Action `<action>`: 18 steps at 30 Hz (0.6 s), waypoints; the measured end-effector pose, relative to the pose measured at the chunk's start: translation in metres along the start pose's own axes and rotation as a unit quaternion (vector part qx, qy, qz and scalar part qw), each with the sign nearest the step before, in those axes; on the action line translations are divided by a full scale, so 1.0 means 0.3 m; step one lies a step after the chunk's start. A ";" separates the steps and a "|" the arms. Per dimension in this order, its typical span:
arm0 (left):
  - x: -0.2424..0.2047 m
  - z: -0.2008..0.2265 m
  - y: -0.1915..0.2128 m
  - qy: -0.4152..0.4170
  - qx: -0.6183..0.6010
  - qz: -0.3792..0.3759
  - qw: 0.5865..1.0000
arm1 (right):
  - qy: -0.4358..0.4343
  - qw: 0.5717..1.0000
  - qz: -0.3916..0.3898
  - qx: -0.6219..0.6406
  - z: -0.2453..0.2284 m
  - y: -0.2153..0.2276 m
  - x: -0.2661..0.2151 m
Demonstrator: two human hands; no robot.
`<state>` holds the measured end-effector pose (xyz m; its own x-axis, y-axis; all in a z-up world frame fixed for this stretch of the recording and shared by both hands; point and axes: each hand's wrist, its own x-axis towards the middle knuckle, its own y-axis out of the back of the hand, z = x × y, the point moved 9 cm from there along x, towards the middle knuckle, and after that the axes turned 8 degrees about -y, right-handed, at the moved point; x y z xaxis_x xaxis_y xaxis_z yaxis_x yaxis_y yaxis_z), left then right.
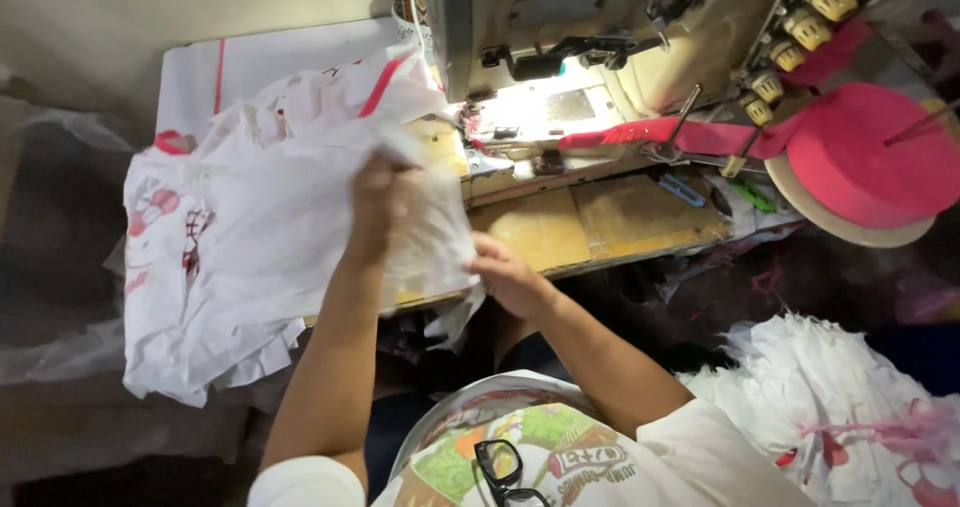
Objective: The person is sorting through a pile of white fabric garment pieces, unfolding each one to inspect it and then stacking them neatly on a workbench.
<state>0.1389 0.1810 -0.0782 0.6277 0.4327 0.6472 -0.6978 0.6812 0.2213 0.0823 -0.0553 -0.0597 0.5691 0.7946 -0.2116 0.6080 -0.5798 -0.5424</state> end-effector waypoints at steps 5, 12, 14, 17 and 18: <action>0.034 0.542 -0.142 -0.381 0.257 -0.226 0.859 | -0.015 0.999 0.036 -0.019 -0.105 0.020 -0.072; 0.007 0.751 -0.103 -0.384 0.422 -0.126 0.811 | 0.032 0.995 0.019 -0.088 -0.142 0.121 -0.123; 0.020 0.747 -0.116 -0.367 0.367 -0.128 0.845 | 0.030 0.997 0.045 -0.062 -0.117 0.184 -0.117; 0.000 0.691 -0.147 -0.355 0.335 -0.133 0.863 | 0.040 0.994 0.065 -0.075 -0.098 0.228 -0.146; -0.006 0.685 -0.157 -0.356 0.334 -0.133 0.862 | 0.041 0.994 0.066 -0.074 -0.118 0.209 -0.166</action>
<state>0.0998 0.0268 0.0602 0.5908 -0.3219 0.7398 -0.7541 0.1057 0.6482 0.1115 -0.1377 -0.0545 0.6888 0.6959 -0.2031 0.5966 -0.7033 -0.3866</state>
